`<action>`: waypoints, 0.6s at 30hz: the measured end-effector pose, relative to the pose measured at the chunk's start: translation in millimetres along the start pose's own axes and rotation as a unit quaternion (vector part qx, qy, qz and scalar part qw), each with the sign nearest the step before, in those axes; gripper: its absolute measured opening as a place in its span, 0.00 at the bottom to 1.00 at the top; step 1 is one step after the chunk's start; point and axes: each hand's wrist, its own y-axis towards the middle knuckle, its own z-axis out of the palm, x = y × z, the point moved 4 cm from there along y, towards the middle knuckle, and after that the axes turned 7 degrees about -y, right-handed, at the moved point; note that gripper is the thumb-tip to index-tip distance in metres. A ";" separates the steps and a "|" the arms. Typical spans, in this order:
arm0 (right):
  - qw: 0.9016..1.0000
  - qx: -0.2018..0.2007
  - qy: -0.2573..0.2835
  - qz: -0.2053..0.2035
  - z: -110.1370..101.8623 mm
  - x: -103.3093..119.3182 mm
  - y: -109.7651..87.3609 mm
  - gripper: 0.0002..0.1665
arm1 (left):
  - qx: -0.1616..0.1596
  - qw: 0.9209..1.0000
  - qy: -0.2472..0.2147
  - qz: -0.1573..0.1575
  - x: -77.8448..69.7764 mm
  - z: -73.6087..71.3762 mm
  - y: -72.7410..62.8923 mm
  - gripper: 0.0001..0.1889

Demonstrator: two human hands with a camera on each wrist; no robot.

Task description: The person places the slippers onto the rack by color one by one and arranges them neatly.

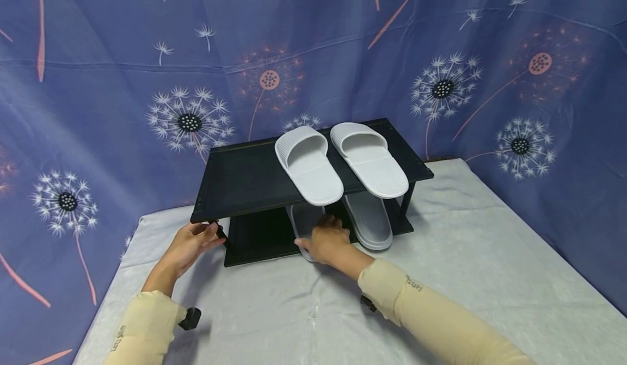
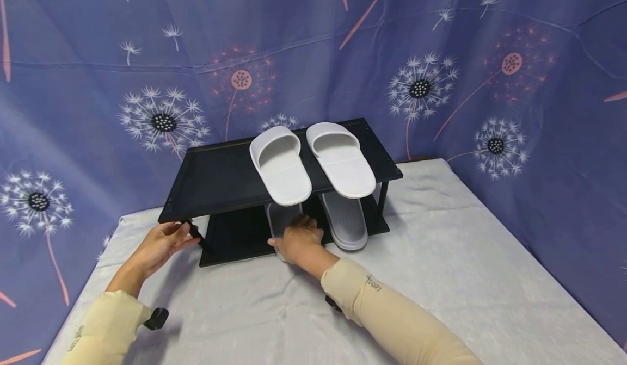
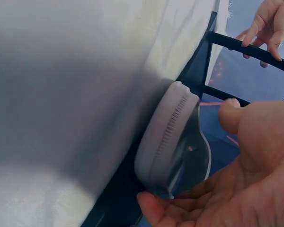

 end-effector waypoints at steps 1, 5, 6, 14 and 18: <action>1.000 -0.001 0.000 -0.002 -1.2 0.3 -0.2 0.60 | -0.001 1.000 -0.001 0.000 0.1 -0.1 0.0 0.32; 1.000 -0.015 -0.004 -0.015 -5.7 1.0 -0.3 0.56 | -0.006 1.000 -0.008 -0.001 0.9 -0.9 0.0 0.32; 1.000 -0.018 -0.006 -0.019 -6.4 1.4 -0.5 0.55 | -0.006 1.000 -0.009 0.000 1.0 -1.0 -0.2 0.31; 0.998 -0.043 -0.027 -0.035 -10.3 2.5 -5.3 0.54 | -0.004 1.000 -0.009 -0.002 2.6 -1.7 -0.7 0.31; 0.997 -0.062 -0.023 -0.048 -13.3 1.7 -9.8 0.50 | 0.002 1.000 -0.014 -0.002 -0.1 -3.6 -3.4 0.29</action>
